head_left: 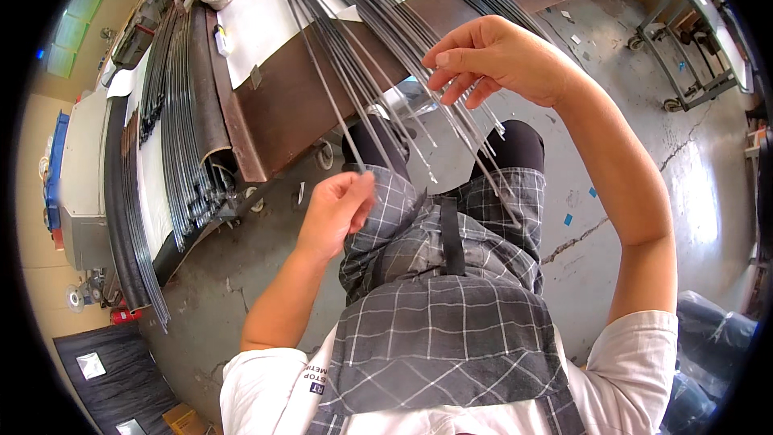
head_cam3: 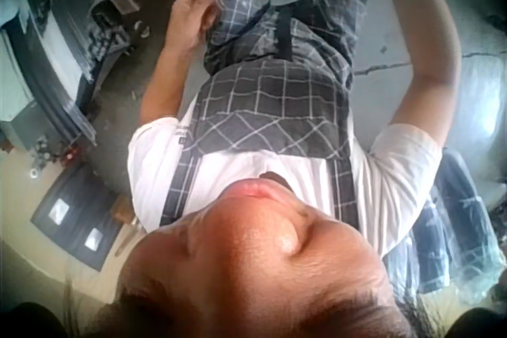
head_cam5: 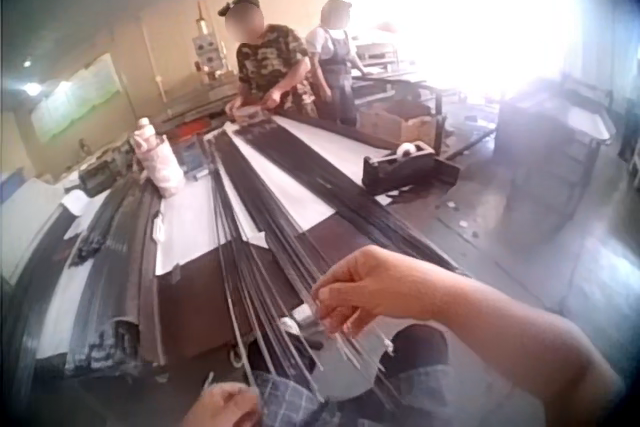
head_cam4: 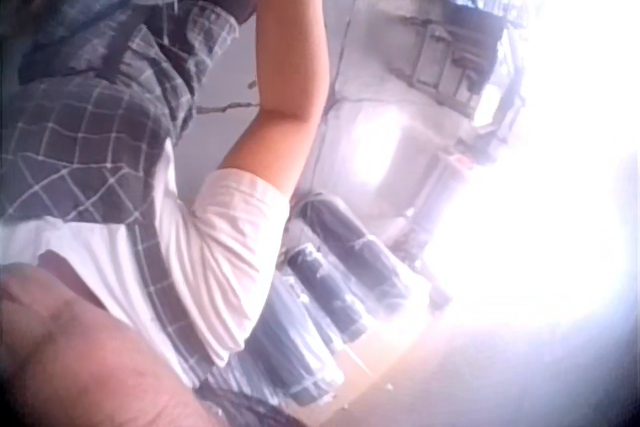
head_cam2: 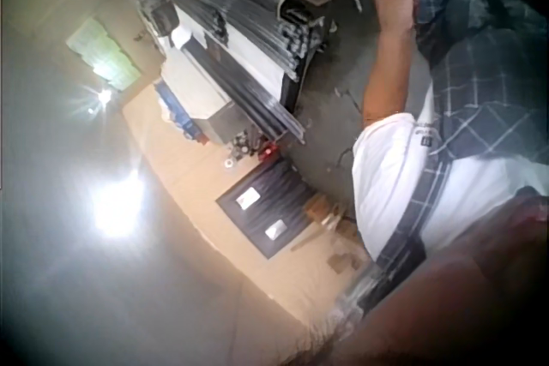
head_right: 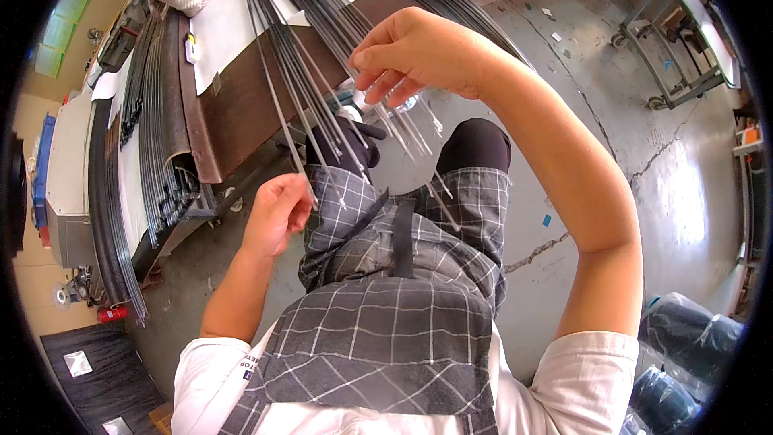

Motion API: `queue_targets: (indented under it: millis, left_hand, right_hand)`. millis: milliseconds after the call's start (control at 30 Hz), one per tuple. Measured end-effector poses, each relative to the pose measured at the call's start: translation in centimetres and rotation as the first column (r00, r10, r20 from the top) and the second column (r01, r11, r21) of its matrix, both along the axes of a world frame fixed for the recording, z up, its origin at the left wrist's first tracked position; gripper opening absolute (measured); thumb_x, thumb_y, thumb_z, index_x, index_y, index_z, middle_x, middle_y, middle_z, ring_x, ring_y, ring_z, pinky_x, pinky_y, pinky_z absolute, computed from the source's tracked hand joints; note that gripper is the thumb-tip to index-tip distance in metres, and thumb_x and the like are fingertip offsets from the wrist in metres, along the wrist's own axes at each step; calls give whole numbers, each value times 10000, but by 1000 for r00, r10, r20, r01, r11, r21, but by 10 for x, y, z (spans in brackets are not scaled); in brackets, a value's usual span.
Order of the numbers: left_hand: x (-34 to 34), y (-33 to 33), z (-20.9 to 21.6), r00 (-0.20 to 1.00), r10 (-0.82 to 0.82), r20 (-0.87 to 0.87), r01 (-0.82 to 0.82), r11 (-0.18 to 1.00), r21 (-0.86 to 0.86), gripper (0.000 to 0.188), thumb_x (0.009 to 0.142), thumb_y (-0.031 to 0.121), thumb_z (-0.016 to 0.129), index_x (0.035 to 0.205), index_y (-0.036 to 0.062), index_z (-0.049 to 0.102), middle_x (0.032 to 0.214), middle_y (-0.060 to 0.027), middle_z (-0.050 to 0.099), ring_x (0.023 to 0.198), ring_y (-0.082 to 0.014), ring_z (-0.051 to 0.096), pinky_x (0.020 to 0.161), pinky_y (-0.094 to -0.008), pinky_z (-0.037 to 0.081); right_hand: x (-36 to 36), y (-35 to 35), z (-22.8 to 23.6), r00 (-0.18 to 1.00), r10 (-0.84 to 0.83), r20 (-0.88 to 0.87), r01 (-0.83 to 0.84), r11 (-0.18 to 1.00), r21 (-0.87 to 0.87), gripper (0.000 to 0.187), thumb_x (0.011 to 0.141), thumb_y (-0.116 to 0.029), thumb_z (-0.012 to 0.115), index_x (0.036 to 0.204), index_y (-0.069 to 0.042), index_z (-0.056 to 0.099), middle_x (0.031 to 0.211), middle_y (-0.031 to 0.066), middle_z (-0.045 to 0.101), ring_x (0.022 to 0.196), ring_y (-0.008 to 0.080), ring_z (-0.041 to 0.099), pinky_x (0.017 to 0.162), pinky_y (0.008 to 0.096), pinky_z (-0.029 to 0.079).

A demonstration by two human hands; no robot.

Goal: The person repeatedly picks up a bundle of thin metal rods, aligns them, and secures them with a plastic tie using a handheld dispenser. The person then places the secured bundle onto a table and repeats the process with a new set of rods.

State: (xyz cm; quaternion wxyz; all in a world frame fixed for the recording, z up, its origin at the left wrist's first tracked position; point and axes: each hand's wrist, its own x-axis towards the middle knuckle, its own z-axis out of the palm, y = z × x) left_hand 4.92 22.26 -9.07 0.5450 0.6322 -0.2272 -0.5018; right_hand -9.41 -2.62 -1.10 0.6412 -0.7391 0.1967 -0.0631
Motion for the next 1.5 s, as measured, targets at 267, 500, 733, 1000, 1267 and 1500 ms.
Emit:
queue_targets:
  millis: [267,500,733,1000,1267,1500]
  left_hand:
    - [26,-21,63,764,161,625,-59,982,-180,189,885,159,562,771,16,605,658,13,520,536,-25,426,475,-170,326]
    - [15,-208,130,169,-110,979,574,818,-7,183,822,110,586,943,-12,648,804,-77,591,750,-157,561,677,-265,434]
    - [51,-390,115,178,-304,936,589,795,147,299,840,220,572,1071,39,635,948,-59,651,868,-138,580,795,-273,443]
    - [53,-442,111,300,-610,733,561,734,381,209,774,293,666,907,132,669,900,30,622,832,-76,510,745,-272,382]
    - [70,-437,112,515,-566,644,556,792,253,175,752,287,688,856,151,649,970,39,642,880,-84,535,790,-305,379]
    - [75,-431,116,398,-611,684,472,776,419,195,735,306,689,855,157,649,900,50,634,871,-88,536,791,-317,373]
  right_hand:
    - [-25,-105,-2,861,-407,306,488,492,-721,223,760,-199,569,824,1,644,750,171,624,693,288,615,662,375,481]
    - [-20,-215,-20,676,-457,578,652,6,-758,358,845,-256,496,1045,21,602,1101,181,589,1102,323,500,936,393,393]
    - [20,-239,-42,728,-463,506,581,24,-814,318,866,-257,416,847,-5,609,922,184,620,931,320,572,888,406,390]
    - [23,-237,-45,669,-547,504,622,41,-782,335,869,-241,376,844,-14,620,911,167,633,935,289,577,910,406,370]
    - [27,-229,-37,637,-607,476,638,67,-767,328,860,-274,444,798,-21,642,827,153,647,860,290,603,886,383,393]
    - [29,-235,-41,594,-595,542,668,-11,-744,283,803,-269,507,822,-28,652,842,169,647,826,287,612,863,368,413]
